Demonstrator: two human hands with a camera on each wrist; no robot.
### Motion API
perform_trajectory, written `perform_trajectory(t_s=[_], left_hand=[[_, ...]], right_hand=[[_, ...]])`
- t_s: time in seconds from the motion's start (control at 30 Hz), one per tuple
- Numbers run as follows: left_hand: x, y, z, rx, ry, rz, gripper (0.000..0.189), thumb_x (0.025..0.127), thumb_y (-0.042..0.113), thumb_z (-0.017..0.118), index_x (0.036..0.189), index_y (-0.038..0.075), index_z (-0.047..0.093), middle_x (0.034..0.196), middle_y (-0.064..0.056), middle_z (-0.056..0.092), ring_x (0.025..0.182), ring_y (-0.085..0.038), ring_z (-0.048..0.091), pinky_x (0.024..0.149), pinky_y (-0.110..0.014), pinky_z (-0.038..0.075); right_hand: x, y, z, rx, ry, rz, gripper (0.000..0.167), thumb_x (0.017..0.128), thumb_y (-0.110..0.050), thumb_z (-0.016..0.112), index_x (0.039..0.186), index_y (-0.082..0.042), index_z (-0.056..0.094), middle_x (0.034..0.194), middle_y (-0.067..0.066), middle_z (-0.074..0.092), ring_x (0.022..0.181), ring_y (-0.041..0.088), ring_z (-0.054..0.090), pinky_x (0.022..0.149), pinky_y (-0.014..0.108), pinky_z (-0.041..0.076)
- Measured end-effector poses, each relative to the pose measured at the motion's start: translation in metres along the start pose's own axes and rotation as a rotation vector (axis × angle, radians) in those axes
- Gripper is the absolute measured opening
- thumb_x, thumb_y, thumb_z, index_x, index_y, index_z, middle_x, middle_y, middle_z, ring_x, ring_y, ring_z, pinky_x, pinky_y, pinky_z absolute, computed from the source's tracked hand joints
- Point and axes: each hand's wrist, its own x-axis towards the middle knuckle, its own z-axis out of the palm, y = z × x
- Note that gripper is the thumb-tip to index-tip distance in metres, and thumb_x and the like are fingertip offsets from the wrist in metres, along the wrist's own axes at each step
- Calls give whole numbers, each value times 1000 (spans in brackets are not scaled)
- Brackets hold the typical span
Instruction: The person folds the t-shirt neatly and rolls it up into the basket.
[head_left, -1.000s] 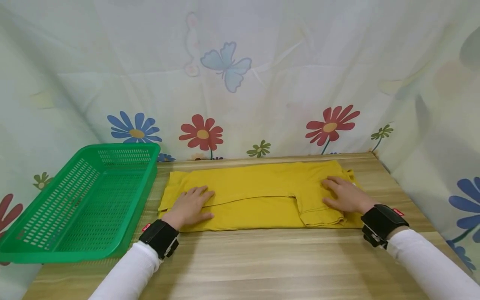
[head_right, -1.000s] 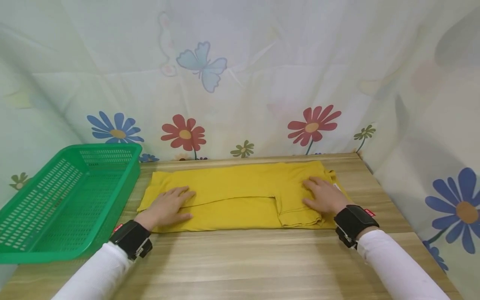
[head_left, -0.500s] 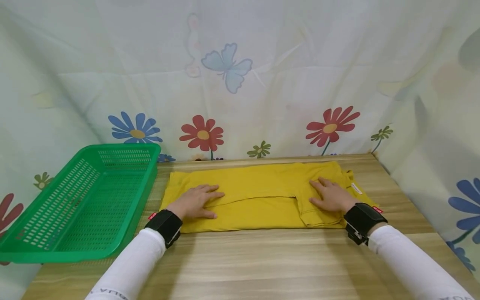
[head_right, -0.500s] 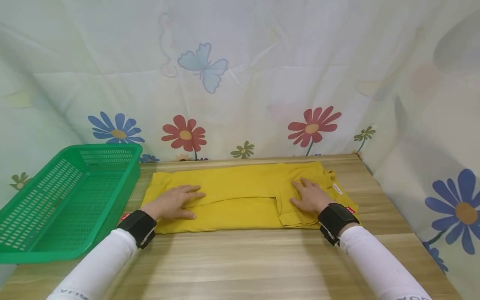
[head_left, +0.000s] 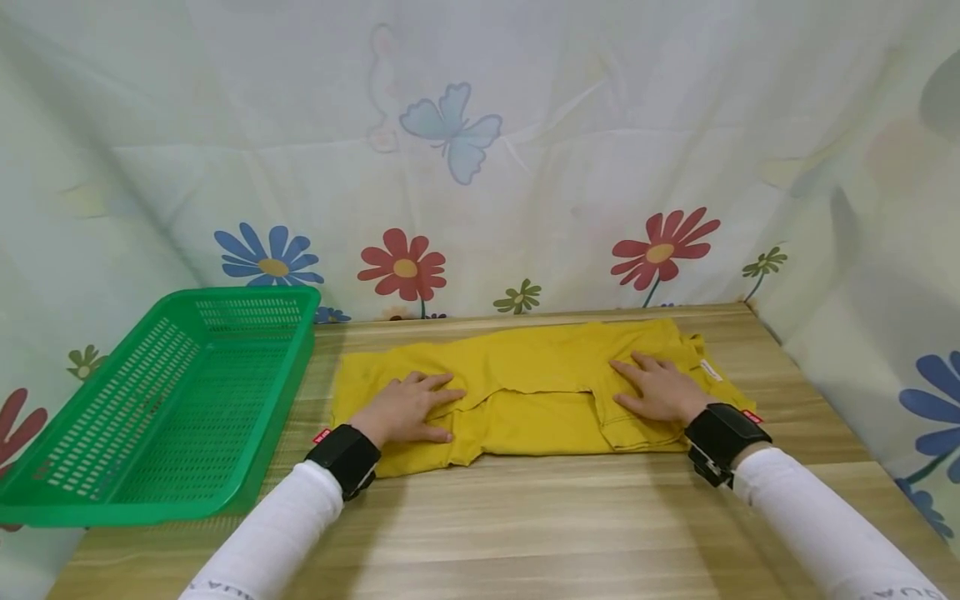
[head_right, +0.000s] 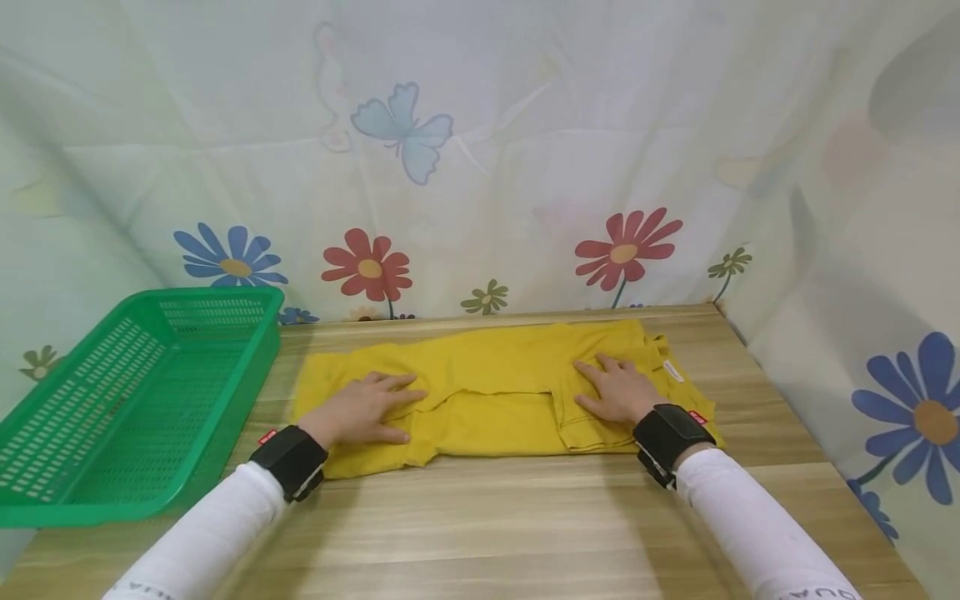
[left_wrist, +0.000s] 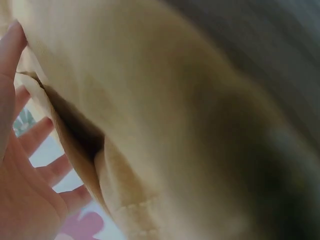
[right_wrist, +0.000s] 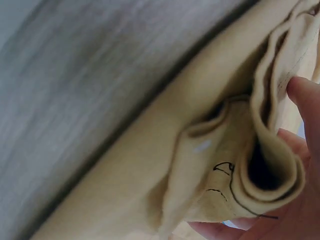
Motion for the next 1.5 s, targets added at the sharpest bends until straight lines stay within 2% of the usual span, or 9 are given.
perform_trajectory(t_s=[0.3,0.53,0.77,1.07,1.5], left_hand=[[7,17,3,40,-8,-10,71,83,58,59,145,28,39,152,-9,32,127,-39,39,94,-62,38],[7,22,3,68,-4,-28,73,83,58,60,146,30,35,151,-10,33,124,-40,42,91,-61,41],[9,35,1,115,-13,-61,74,83,59,59,147,32,32,150,-11,34,120,-40,45,86,-57,46],[13,41,4,171,-4,-93,76,83,64,55,148,33,30,148,-11,37,115,-39,50,80,-52,51],[19,53,3,164,-51,-164,78,83,65,54,149,31,28,147,-13,36,119,-41,47,85,-51,50]], right_hand=[[7,-9,0,-36,28,-41,57,92,-37,57,140,-10,44,139,32,39,117,61,40,84,69,40],[16,-16,0,-40,38,-89,55,92,-36,57,140,-10,46,141,29,40,118,59,40,86,68,40],[26,-21,2,-35,37,-126,55,92,-36,57,140,-12,45,142,28,40,120,57,40,89,68,38],[34,-30,2,-21,2,-99,55,93,-38,56,142,-15,44,145,25,37,122,56,38,89,71,35],[44,-43,13,-32,-12,-130,55,94,-39,52,143,-18,42,148,21,34,124,53,36,90,70,34]])
